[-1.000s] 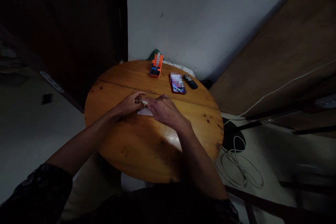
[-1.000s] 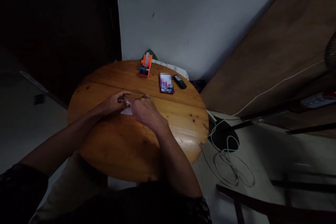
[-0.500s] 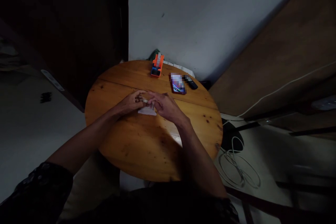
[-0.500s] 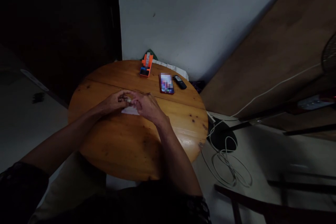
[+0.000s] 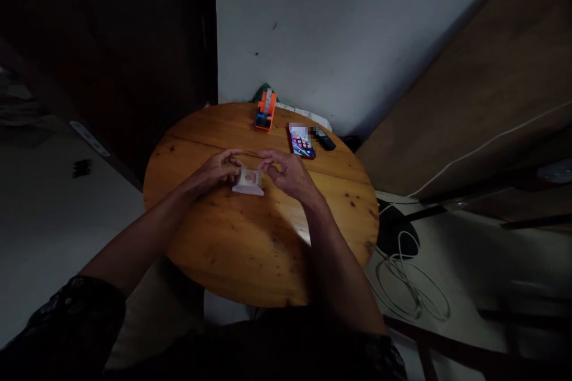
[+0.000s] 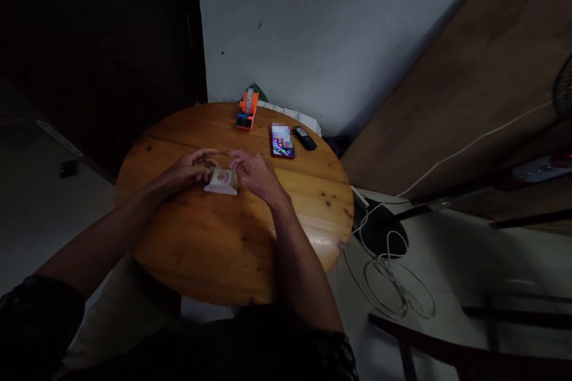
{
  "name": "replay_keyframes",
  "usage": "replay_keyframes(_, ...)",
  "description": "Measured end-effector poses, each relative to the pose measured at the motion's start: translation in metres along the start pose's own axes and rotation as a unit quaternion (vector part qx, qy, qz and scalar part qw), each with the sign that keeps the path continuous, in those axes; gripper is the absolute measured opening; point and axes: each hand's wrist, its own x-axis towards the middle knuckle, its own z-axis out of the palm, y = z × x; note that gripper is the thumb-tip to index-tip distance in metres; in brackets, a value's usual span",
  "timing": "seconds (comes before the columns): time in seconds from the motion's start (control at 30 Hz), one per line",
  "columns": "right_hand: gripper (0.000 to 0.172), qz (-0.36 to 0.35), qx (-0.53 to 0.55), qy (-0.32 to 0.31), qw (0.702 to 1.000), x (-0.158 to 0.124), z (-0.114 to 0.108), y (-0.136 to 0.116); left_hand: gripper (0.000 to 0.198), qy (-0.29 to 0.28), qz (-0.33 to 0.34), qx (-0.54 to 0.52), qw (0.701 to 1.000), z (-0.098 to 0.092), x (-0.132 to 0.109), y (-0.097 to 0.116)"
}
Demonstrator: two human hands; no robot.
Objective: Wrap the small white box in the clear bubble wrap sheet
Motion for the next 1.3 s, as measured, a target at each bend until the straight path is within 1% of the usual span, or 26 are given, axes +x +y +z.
replay_keyframes(0.07,0.035,-0.013,0.021,-0.011,1.000,-0.001,-0.002,0.002,0.070,0.007,-0.013,0.002,1.000,-0.001,-0.001,0.002)
replay_keyframes(0.17,0.034,-0.033,0.015,-0.037,0.999,-0.001,-0.001,0.004,0.069,0.016,-0.032,0.004,0.999,-0.004,-0.003,0.003)
replay_keyframes(0.23,0.034,-0.041,-0.006,-0.069,0.997,-0.001,0.001,0.007,0.069,0.015,-0.038,0.001,0.999,-0.005,-0.004,0.003)
replay_keyframes(0.3,0.040,-0.049,-0.029,-0.112,0.992,0.001,0.003,0.009,0.071,0.004,-0.044,0.001,0.999,-0.006,-0.005,0.003)
replay_keyframes(0.37,0.042,-0.050,-0.047,-0.140,0.988,0.002,0.006,0.009,0.072,-0.008,-0.047,0.004,0.999,-0.005,-0.004,0.002)
replay_keyframes(0.47,0.033,-0.039,-0.061,-0.138,0.988,0.002,0.010,0.005,0.072,-0.025,-0.042,0.004,0.999,-0.005,-0.003,-0.001)
replay_keyframes(0.57,0.024,-0.030,-0.060,-0.122,0.990,0.003,0.013,0.001,0.072,-0.037,-0.017,0.011,0.999,-0.004,-0.001,-0.004)
replay_keyframes(0.83,0.015,-0.043,-0.013,-0.118,0.992,0.003,0.014,0.005,0.071,-0.051,0.004,0.025,0.998,-0.004,-0.001,-0.009)
replay_keyframes(0.9,0.012,-0.054,-0.015,-0.103,0.993,0.003,0.015,0.007,0.069,-0.054,0.008,0.024,0.998,-0.003,-0.002,-0.009)
replay_keyframes(0.97,0.008,-0.069,-0.029,-0.073,0.995,0.003,0.018,0.008,0.068,-0.054,0.010,0.025,0.998,-0.003,-0.002,-0.009)
replay_keyframes(1.07,0.015,-0.084,-0.034,-0.030,0.995,0.004,0.020,0.008,0.070,-0.053,0.011,0.034,0.998,-0.003,-0.003,-0.007)
replay_keyframes(1.17,0.016,-0.068,-0.005,0.021,0.997,0.005,0.020,0.007,0.070,-0.037,0.028,0.064,0.997,-0.003,-0.003,-0.004)
replay_keyframes(1.3,0.015,-0.050,0.052,0.092,0.993,0.004,0.016,0.004,0.064,-0.023,0.072,0.107,0.991,-0.003,-0.004,-0.001)
